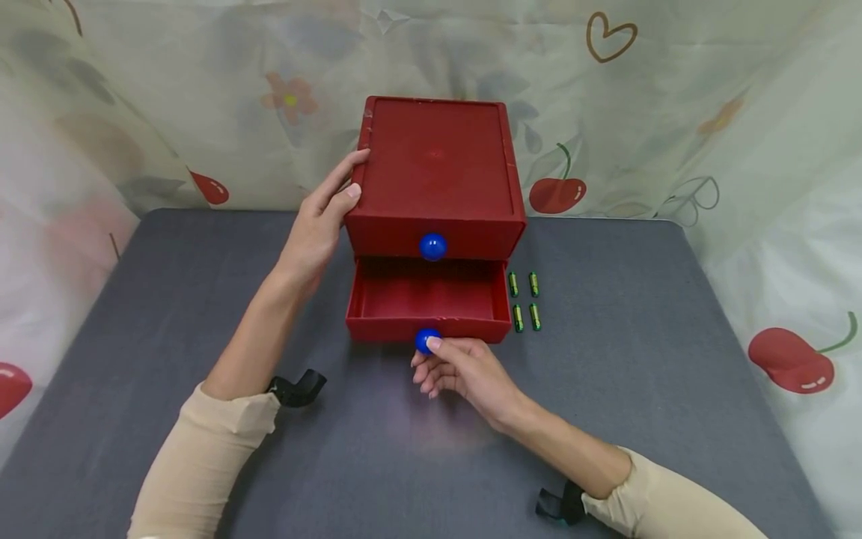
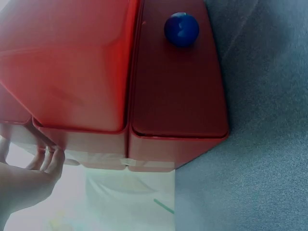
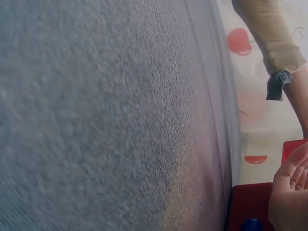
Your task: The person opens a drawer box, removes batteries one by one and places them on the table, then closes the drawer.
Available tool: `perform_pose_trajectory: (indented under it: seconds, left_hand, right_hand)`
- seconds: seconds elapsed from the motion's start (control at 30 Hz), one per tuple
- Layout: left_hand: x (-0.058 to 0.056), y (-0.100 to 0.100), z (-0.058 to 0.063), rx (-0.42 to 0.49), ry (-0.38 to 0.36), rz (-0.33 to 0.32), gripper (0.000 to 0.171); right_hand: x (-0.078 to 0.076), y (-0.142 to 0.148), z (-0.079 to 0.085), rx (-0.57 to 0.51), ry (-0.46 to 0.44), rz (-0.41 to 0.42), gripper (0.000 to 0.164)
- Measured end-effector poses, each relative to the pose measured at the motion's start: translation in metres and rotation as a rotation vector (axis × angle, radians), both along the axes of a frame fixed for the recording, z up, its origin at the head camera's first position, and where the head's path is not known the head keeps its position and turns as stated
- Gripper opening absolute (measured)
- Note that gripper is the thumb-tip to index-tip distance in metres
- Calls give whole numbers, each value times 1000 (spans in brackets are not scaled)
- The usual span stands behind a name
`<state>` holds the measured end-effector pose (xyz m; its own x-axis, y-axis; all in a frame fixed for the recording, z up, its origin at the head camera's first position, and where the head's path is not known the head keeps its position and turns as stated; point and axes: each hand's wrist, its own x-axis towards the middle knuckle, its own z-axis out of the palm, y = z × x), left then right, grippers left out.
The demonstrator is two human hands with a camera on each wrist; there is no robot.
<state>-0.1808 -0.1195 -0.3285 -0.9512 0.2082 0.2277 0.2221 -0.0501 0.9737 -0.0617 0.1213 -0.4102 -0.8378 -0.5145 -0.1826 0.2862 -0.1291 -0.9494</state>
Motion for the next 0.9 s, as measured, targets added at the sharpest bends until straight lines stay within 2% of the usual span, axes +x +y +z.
perform_pose_trajectory:
  seconds: [0.17,0.33,0.5,0.9]
  left_hand:
    - [0,-1,5,-25,-8,-30,51]
    - [2,0,10,-38,-9,-28,52]
    - [0,1,7,-39,-7,-9,49]
    - [0,1,7,-30,-20,-7,49]
  right_hand:
    - [-7,1,1,-1,9,-10,42]
    - [-12,0,1,-1,3,-22,42]
    - [-17,1,1,10,-12,-45,43]
    - [-36,0,-1,31,35,-62,47]
